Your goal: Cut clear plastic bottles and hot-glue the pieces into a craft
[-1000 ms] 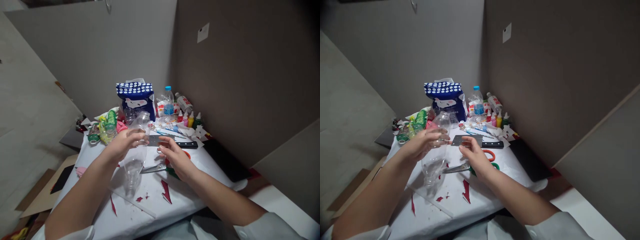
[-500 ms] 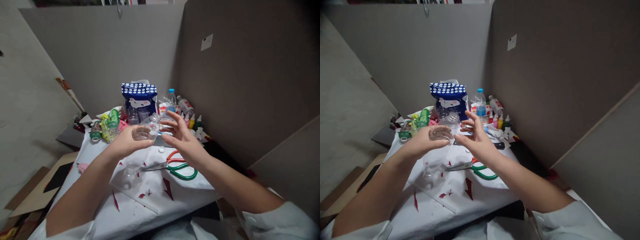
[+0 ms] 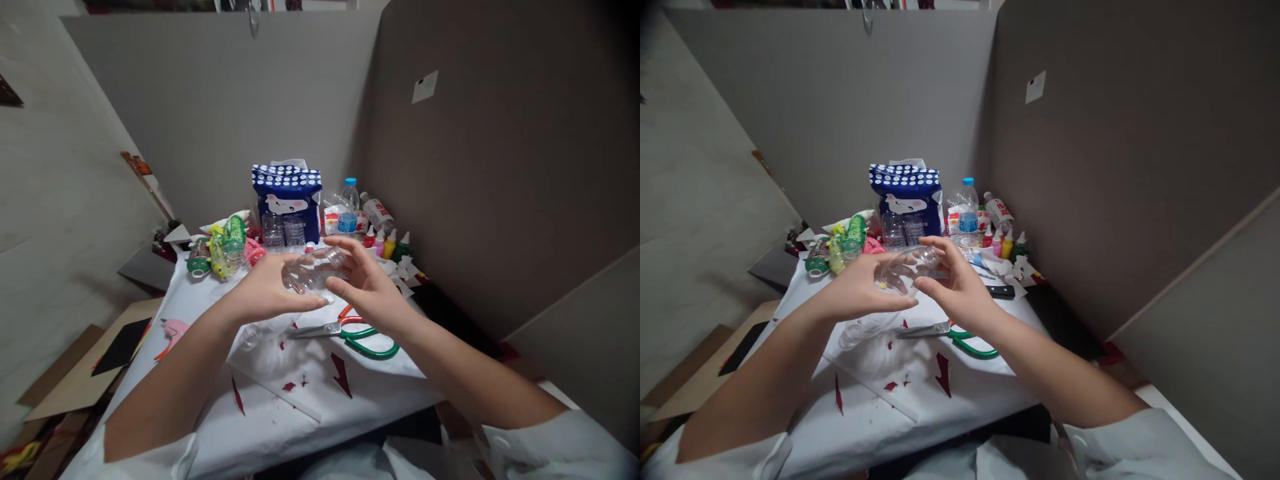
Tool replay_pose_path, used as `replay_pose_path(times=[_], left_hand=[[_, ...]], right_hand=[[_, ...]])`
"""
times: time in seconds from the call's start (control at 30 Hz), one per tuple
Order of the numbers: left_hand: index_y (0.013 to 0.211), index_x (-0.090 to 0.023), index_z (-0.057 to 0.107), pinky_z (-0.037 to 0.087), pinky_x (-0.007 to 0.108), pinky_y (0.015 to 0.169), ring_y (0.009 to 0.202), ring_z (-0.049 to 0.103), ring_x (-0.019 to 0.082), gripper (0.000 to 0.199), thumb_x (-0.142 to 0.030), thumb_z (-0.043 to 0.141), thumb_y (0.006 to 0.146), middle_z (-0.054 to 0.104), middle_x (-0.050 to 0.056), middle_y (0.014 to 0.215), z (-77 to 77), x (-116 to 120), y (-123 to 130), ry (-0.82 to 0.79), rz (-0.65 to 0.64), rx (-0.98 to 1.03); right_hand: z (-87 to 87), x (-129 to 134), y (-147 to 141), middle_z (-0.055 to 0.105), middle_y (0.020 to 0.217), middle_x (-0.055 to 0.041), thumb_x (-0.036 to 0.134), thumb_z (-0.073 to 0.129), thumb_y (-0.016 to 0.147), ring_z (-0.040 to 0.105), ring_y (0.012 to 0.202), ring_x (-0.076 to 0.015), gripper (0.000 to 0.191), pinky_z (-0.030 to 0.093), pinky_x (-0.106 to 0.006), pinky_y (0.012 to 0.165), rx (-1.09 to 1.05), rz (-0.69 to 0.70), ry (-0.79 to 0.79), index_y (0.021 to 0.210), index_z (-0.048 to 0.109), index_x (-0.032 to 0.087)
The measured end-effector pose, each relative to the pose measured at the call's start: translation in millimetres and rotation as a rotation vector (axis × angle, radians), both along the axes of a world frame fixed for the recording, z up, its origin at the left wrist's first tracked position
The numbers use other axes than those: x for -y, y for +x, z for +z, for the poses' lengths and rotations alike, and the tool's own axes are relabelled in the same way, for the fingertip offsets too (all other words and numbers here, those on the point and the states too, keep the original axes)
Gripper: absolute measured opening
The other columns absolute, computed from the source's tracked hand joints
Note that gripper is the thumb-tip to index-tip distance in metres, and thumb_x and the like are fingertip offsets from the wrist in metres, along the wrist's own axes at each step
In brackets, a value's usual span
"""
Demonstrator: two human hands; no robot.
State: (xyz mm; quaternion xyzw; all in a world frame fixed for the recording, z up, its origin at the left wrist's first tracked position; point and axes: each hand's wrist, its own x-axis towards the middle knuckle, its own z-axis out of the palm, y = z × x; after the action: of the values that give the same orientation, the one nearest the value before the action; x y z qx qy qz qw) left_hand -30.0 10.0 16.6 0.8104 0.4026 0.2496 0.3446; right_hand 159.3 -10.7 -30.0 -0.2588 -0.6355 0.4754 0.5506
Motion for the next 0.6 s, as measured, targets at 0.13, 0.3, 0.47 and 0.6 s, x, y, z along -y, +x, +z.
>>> replay_pose_path(times=[0.13,0.3,0.47,0.6], left_hand=[[0.107,-0.018,0.068,0.052,0.031,0.074,0.089,0.066,0.024,0.050,-0.046,0.078,0.067,0.072,0.004,0.100,1.5,0,-1,0.096,0.008,-0.077],[0.100,-0.018,0.067,0.051,0.027,0.070,0.084,0.065,0.021,0.041,-0.041,0.076,0.068,0.071,0.003,0.092,4.1,4,-2,0.167,0.032,-0.109],[0.099,-0.019,0.067,0.049,0.027,0.068,0.080,0.065,0.019,0.037,-0.038,0.077,0.068,0.070,0.001,0.089,7.4,7,-3,0.149,0.017,-0.142],[0.101,-0.020,0.066,0.050,0.028,0.070,0.079,0.065,0.019,0.039,-0.037,0.077,0.067,0.071,0.001,0.089,8.1,7,-4,0.163,0.025,-0.179]], right_hand=[[-3.0,-1,1,0.058,0.128,-0.0049,0.026,0.067,0.086,0.058,0.118,-0.0230,0.044,0.046,-0.045,0.104,0.011,0.029,-0.009,0.125,0.048,0.032],[-5.3,1,0,0.061,0.125,-0.0048,0.025,0.073,0.082,0.061,0.111,-0.0224,0.044,0.051,-0.042,0.095,-0.055,0.013,-0.046,0.119,0.050,0.032],[-4.3,1,4,0.063,0.120,-0.0046,0.031,0.070,0.084,0.061,0.109,-0.0218,0.033,0.051,-0.041,0.092,-0.070,0.013,-0.046,0.114,0.056,0.030],[-1.3,0,12,0.065,0.114,-0.0036,0.035,0.070,0.084,0.060,0.110,-0.0229,0.021,0.054,-0.040,0.088,-0.053,-0.057,-0.052,0.105,0.068,0.030]])
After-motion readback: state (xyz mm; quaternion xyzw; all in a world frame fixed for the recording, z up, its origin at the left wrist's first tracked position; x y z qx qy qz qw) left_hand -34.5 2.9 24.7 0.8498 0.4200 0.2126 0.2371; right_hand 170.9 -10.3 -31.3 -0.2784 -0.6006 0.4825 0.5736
